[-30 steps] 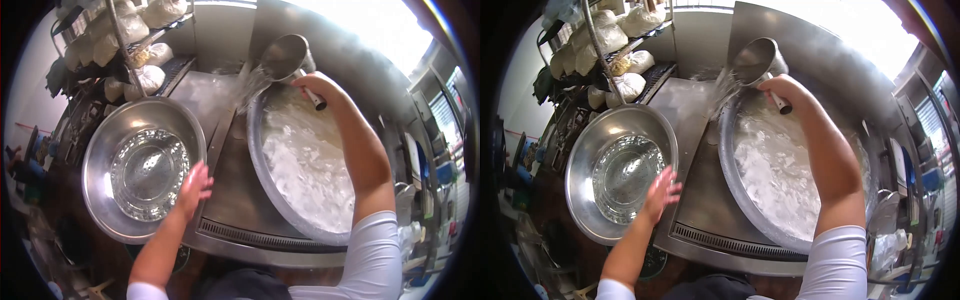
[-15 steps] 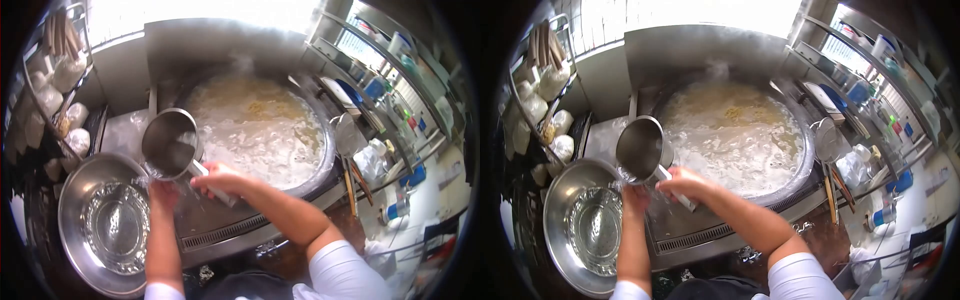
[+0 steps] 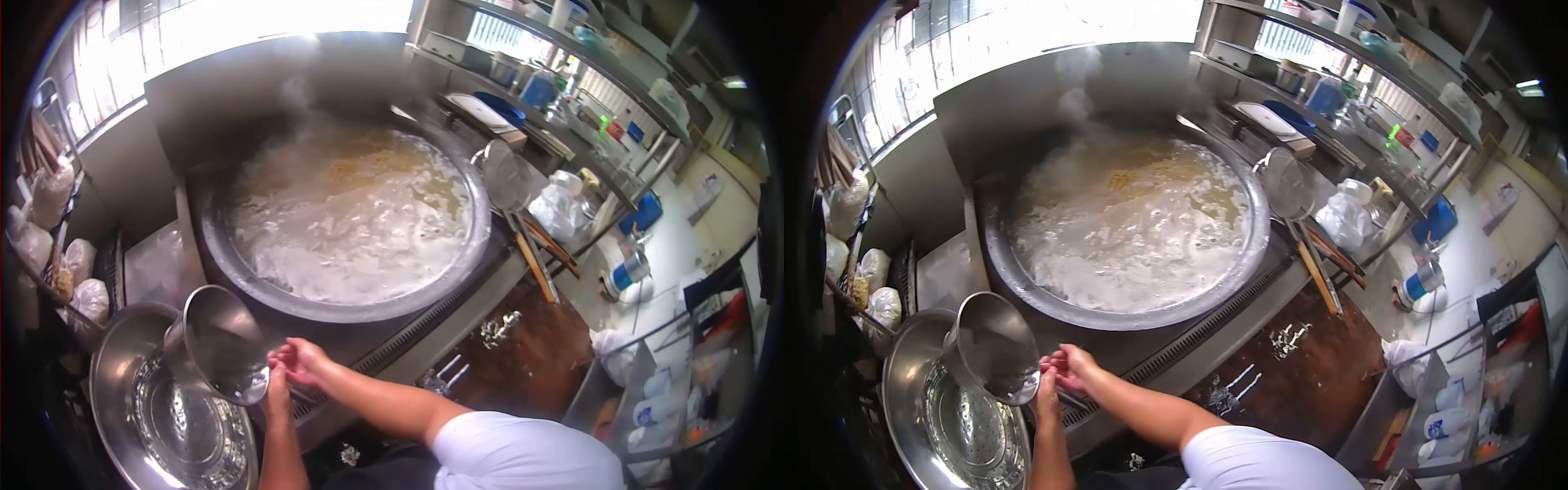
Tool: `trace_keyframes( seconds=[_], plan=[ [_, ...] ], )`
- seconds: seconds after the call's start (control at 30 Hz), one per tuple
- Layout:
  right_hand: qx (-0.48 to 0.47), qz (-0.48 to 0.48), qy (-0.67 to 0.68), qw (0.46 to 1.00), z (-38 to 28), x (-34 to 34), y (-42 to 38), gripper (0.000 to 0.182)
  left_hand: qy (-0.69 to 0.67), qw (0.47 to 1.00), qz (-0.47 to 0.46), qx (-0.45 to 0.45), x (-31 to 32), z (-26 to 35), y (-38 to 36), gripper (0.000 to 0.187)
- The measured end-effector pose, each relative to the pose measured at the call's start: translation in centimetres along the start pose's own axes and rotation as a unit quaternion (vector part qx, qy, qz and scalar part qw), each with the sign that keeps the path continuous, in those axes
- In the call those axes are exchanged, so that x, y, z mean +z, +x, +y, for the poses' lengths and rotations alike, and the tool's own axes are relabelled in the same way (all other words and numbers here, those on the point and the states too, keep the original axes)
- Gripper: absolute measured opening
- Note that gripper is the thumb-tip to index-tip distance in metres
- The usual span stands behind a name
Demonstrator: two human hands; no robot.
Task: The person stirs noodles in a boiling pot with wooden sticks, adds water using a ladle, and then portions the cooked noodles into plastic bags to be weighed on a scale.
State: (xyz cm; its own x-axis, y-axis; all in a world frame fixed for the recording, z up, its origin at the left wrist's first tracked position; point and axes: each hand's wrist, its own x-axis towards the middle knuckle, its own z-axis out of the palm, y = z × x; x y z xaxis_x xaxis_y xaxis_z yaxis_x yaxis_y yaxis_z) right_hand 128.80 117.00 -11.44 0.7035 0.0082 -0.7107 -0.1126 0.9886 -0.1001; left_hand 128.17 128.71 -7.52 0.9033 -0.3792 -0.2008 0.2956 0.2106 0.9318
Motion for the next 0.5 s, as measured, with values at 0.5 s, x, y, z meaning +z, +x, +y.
trace_keyframes(
  seconds=[0.5],
  plan=[
    [-0.264,-0.049,-0.631,0.728,-3.3,1.7,-8.5,0.048,0.039,0.996,0.077,0.002,-0.7,0.2,-0.7,0.005]
  ],
)
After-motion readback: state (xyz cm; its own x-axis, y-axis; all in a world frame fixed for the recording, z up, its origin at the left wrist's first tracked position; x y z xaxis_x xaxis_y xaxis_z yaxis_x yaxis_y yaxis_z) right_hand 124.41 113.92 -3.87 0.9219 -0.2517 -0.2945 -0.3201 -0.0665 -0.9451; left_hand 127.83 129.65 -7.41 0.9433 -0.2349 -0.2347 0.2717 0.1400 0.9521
